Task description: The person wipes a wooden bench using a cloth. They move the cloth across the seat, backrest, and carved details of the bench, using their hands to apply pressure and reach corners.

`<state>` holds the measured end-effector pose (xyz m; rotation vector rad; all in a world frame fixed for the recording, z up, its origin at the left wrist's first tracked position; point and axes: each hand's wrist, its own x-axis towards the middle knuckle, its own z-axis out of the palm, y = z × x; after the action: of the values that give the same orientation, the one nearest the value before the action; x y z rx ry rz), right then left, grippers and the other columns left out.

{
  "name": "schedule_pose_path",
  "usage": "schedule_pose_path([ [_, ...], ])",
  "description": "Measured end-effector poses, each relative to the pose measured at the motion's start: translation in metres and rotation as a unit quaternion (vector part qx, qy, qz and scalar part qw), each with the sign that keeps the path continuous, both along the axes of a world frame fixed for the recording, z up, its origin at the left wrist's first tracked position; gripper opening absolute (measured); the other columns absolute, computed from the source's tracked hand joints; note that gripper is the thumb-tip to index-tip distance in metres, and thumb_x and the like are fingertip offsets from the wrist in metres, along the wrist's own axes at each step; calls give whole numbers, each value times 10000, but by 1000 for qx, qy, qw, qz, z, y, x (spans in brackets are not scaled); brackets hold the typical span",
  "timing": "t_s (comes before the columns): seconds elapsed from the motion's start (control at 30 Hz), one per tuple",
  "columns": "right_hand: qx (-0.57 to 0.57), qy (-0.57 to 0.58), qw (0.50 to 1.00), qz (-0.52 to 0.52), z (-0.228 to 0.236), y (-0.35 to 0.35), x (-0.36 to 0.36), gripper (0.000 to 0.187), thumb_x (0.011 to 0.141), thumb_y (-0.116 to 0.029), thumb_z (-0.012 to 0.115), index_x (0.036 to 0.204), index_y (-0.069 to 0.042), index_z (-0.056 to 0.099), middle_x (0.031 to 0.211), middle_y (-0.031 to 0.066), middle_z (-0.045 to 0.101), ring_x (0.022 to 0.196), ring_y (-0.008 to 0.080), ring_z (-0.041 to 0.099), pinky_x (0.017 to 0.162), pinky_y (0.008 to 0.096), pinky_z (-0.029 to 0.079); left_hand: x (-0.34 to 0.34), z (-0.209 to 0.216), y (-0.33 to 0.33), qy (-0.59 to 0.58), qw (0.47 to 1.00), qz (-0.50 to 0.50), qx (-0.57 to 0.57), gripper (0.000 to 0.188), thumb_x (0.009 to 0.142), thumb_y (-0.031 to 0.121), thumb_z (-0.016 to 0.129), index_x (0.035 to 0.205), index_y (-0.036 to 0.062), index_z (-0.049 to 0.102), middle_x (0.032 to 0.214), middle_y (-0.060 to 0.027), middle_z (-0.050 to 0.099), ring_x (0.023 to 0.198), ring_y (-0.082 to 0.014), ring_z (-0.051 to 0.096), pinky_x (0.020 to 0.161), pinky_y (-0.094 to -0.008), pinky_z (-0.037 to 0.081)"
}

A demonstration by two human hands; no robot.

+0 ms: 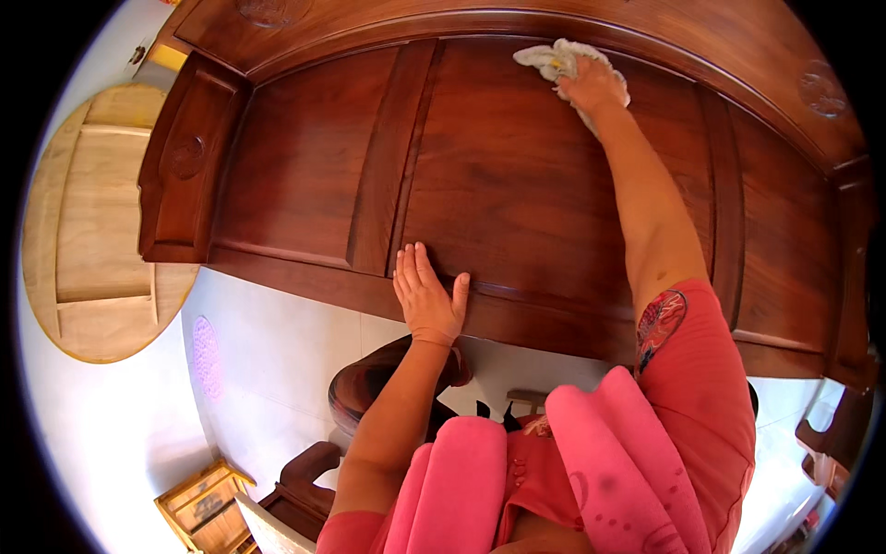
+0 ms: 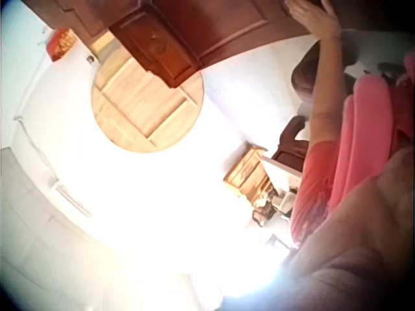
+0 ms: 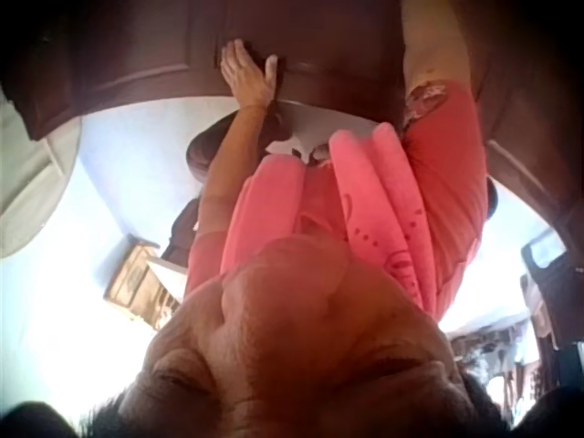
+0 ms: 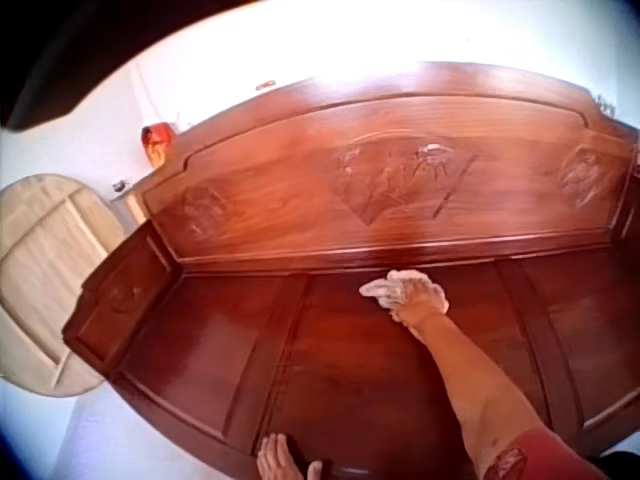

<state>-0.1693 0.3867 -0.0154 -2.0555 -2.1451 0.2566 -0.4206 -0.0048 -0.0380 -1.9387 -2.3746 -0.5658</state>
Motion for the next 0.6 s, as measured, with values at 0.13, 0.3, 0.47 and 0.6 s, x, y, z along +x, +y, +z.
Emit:
schedule_pose_path([
  [0.13,25,18,998,59,-4,-62,6,730,844,-494,659,1469,-152,499,1486,108,521,1405,282,451,1150,480,345,1,-7,4,4,1000,-4,16,783,1017,523,493,1519,-54,327,1539,-267,373,1451,-428,307,1200,-529,227],
  [0.3,93,23,979,178,-6,-204,-8,687,798,-445,694,1410,-172,544,1454,67,542,1394,286,441,1140,523,314,-5,-22,9,28,998,0,52,818,989,561,529,1511,-42,351,1522,-246,413,1437,-411,349,1195,-529,256],
  [0.47,76,101,953,275,-13,-334,5,717,818,-387,718,1453,-136,498,1513,104,482,1457,304,360,1169,503,302,-6,-27,16,37,998,10,54,803,997,586,497,1505,-24,374,1525,-228,427,1444,-390,349,1197,-498,273],
  [0.6,23,122,957,263,5,-384,51,732,830,-356,710,1482,-127,468,1540,116,456,1500,313,305,1200,505,270,-8,-26,14,37,999,19,26,801,1012,600,460,1518,-14,367,1558,-210,399,1465,-364,319,1211,-481,258],
])
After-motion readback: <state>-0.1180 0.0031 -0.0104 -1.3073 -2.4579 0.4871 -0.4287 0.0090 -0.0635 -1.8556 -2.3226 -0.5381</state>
